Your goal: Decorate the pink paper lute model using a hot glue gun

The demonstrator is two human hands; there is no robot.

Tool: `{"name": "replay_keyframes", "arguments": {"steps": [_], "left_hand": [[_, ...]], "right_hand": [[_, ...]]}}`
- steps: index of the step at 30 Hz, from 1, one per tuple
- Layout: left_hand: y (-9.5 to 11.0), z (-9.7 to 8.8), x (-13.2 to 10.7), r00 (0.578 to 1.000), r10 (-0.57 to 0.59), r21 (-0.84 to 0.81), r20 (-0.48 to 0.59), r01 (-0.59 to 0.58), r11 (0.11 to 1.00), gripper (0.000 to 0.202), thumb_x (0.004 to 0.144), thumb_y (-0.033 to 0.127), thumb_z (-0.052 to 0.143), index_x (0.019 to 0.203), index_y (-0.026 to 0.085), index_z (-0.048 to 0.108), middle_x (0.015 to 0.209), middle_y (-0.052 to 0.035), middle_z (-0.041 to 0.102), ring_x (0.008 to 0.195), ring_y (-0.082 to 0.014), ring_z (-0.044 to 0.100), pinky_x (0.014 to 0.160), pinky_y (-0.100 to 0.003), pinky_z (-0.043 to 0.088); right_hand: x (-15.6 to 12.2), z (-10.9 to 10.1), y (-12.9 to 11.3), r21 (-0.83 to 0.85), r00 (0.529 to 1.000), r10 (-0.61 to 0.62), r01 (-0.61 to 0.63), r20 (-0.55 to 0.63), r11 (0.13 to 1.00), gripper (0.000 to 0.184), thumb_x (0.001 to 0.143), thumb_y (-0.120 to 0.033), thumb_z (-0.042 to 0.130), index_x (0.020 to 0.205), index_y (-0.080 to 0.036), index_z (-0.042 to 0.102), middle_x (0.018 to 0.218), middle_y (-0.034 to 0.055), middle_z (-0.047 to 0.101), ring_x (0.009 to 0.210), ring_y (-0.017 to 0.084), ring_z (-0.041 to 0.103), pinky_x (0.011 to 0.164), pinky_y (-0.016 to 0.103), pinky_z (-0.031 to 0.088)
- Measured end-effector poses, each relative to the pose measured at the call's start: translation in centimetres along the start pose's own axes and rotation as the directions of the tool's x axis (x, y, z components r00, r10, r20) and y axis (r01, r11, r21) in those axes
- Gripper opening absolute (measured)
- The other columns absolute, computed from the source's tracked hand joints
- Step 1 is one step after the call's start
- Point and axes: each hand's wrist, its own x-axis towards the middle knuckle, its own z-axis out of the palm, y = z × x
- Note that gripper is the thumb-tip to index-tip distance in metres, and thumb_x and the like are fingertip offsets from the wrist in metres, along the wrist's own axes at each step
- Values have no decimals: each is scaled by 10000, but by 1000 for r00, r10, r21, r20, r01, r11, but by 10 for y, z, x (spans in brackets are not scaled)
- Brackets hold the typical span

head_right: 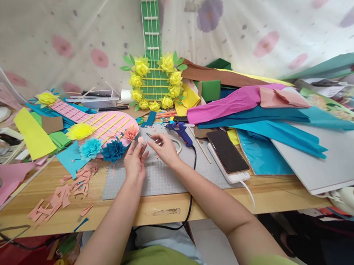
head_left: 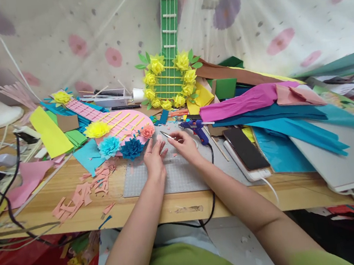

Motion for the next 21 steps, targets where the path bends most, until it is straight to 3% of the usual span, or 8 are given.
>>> {"name": "replay_keyframes", "arguments": {"steps": [3,9,13,15,17,19,20,21], "left_hand": [[0,4,-4,999,-13,-29,-30,12,1000,614,710,186,708,1288,204,503,1132,-87,669,893,-161,676,645,-209,533],[3,6,-4,999,12,6,-50,-12,1000,626,701,233,730,1289,197,517,1042,-69,702,866,-162,676,681,-224,542],[0,6,-5,999,23,6,-46,-23,1000,619,701,240,726,1282,191,520,1041,-75,700,857,-164,673,668,-225,533],[-2,5,-5,999,43,31,-16,-42,999,588,719,240,701,1275,183,521,1063,-86,690,862,-164,668,653,-222,523],[3,1,-3,994,89,161,65,-98,982,520,744,259,661,1244,183,540,1075,-89,680,852,-165,662,638,-232,516],[16,-4,3,965,171,420,200,-242,875,432,753,266,631,1176,192,579,1063,-81,672,845,-175,651,655,-265,516],[26,-6,7,925,244,569,291,-372,733,387,737,243,635,1120,198,602,1058,-73,664,861,-183,638,694,-291,517],[38,-8,12,860,322,686,396,-511,518,351,717,236,647,1066,208,620,1068,-68,645,907,-200,619,755,-322,510]], "right_hand": [[3,24,-1,229,983,127,-155,132,961,306,674,-435,623,857,-191,621,857,36,631,766,160,576,682,291,485],[6,41,2,428,977,208,-203,35,881,285,591,-386,658,789,-193,594,844,26,639,730,141,556,686,271,464],[6,46,0,509,973,223,-220,56,832,284,586,-395,681,759,-190,587,787,13,629,708,141,567,687,279,462],[7,47,-3,545,969,235,-236,74,804,286,572,-386,698,744,-186,588,738,-3,616,679,134,567,676,276,459],[10,44,-4,579,968,243,-237,70,780,280,561,-367,711,733,-181,591,719,-14,609,669,122,563,673,266,454],[15,38,-5,600,967,251,-223,39,768,267,569,-346,714,738,-178,594,734,-19,614,683,107,562,690,255,448],[17,34,-4,602,965,260,-228,34,765,257,579,-333,714,742,-177,593,736,-22,615,682,98,560,696,251,444],[20,30,-4,597,961,273,-248,49,763,244,590,-317,714,744,-176,588,727,-26,612,673,90,558,697,247,441]]}}
